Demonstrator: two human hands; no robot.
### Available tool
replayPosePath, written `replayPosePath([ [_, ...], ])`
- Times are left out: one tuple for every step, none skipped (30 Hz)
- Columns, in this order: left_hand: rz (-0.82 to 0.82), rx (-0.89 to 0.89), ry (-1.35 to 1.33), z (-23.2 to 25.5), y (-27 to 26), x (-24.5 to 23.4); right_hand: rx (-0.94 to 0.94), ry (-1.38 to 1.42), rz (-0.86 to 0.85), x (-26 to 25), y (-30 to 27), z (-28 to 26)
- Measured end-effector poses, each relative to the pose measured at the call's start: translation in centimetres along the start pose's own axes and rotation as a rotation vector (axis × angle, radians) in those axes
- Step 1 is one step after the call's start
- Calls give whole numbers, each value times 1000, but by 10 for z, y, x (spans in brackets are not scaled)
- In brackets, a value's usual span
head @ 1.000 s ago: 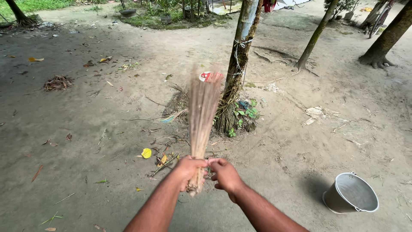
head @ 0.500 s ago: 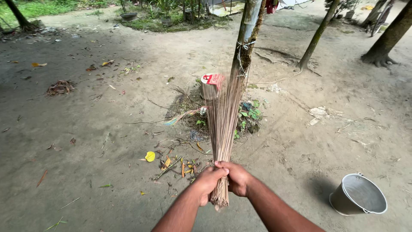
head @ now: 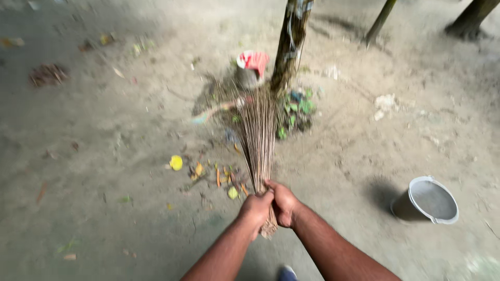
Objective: The person sweeps dirt, dry leaves, and small debris across an outdoor ground area using a short-handled broom.
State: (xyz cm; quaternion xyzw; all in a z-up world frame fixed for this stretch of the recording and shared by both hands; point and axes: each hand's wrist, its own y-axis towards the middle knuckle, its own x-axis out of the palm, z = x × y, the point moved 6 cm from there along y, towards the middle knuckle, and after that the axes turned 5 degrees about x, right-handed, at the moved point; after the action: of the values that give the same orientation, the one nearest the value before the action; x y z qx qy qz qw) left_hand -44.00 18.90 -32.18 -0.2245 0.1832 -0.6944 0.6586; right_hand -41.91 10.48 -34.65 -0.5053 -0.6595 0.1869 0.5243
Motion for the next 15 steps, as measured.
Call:
replayPosePath([
  [-10, -34, -14, -15, 2, -1, 56, -38, 15, -3, -2, 11],
  [-23, -68, -28, -30, 8, 0, 110, -75, 30, -7, -3, 22],
  [-36, -101, -43, -44, 14, 2, 165, -112, 44, -10, -4, 33],
  [-52, -128, -57, -60, 18, 4, 169, -122, 87, -14, -4, 42],
  [-68, -156, -71, -73, 21, 6, 175, -134, 130, -19, -4, 50],
  [-79, -181, -86, -85, 22, 10, 180, -149, 169, -22, -5, 56],
  [-68, -230, -73, -97, 20, 15, 141, -155, 220, -29, -9, 59],
  [-56, -271, -55, -105, 18, 18, 93, -161, 267, -34, -11, 60],
  [-45, -313, -36, -113, 16, 20, 46, -169, 313, -40, -14, 60],
  [-40, -343, -3, -120, 13, 23, 93, -159, 348, -45, -15, 67],
  [-36, -374, 31, -127, 8, 25, 139, -150, 384, -51, -17, 73],
  [-30, -387, 61, -129, 12, 28, 172, -150, 415, -58, -13, 72],
  [-63, -363, 42, -132, 13, 34, 141, -143, 420, -64, -11, 72],
  [-96, -338, 26, -137, 11, 40, 109, -132, 424, -69, -11, 78],
  [-128, -314, 10, -140, 11, 45, 77, -122, 427, -74, -10, 81],
])
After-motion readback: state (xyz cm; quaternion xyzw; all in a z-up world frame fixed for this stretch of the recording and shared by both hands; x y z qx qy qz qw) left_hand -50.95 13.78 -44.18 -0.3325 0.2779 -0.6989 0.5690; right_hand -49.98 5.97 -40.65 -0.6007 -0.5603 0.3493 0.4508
